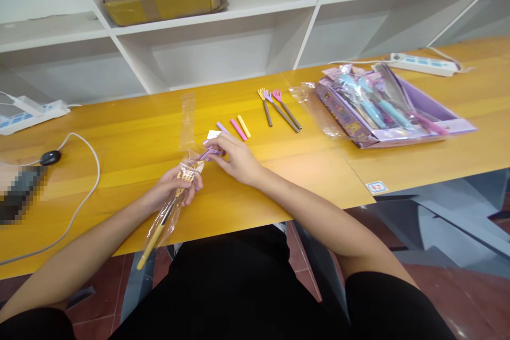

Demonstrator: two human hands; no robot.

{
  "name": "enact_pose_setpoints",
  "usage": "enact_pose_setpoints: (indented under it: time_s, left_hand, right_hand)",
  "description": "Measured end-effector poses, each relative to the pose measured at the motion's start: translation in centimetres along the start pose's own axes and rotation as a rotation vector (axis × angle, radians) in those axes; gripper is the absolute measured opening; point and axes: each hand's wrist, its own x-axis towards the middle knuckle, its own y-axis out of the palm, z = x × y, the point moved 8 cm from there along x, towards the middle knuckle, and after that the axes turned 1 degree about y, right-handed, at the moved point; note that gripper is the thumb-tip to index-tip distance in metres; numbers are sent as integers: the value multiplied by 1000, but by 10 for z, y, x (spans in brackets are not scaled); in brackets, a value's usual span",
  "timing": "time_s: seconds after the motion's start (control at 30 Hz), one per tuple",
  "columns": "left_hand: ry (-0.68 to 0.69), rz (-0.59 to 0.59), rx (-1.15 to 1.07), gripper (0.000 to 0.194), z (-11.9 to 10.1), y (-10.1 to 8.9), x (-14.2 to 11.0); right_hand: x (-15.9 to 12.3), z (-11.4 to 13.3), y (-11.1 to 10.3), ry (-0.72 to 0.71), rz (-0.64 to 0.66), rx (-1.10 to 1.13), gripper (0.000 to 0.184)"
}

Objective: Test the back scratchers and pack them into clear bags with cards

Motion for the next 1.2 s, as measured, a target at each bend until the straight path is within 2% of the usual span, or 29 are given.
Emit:
enact_pose_setpoints:
  time_s: [0.07, 0.2, 0.4, 0.47, 0.63, 0.73, 0.87, 1.03, 1.2]
  left_hand:
    - [-2, 0, -1, 79, 0, -1, 0]
    - [-17, 9, -1, 83, 1, -1, -1]
    - [-27, 25, -5, 90, 3, -1, -1]
    - [-28, 30, -7, 92, 3, -1, 0]
    - [-27, 43, -15, 100, 3, -1, 0]
    - [-29, 47, -17, 101, 2, -1, 0]
    - [-34, 44, -19, 94, 4, -1, 0]
    - [-43, 41, -21, 89, 7, -1, 1]
    - [-59, 42, -15, 93, 5, 0, -1]
  right_hand:
    - [0, -4, -2, 38, -21, -1, 13]
    - [-2, -20, -1, 201, -60, 134, 19]
    - [-6, -23, 13, 355, -1, 451, 33]
    - [-6, -18, 10, 333, -9, 399, 30]
    - [-2, -11, -5, 180, -70, 96, 27]
    - [-3, -16, -9, 190, -111, 29, 31]
    - [-7, -24, -6, 301, -132, 151, 33]
    - [-7, -21, 7, 354, -68, 425, 32]
    - [-8, -23, 12, 387, -57, 487, 37]
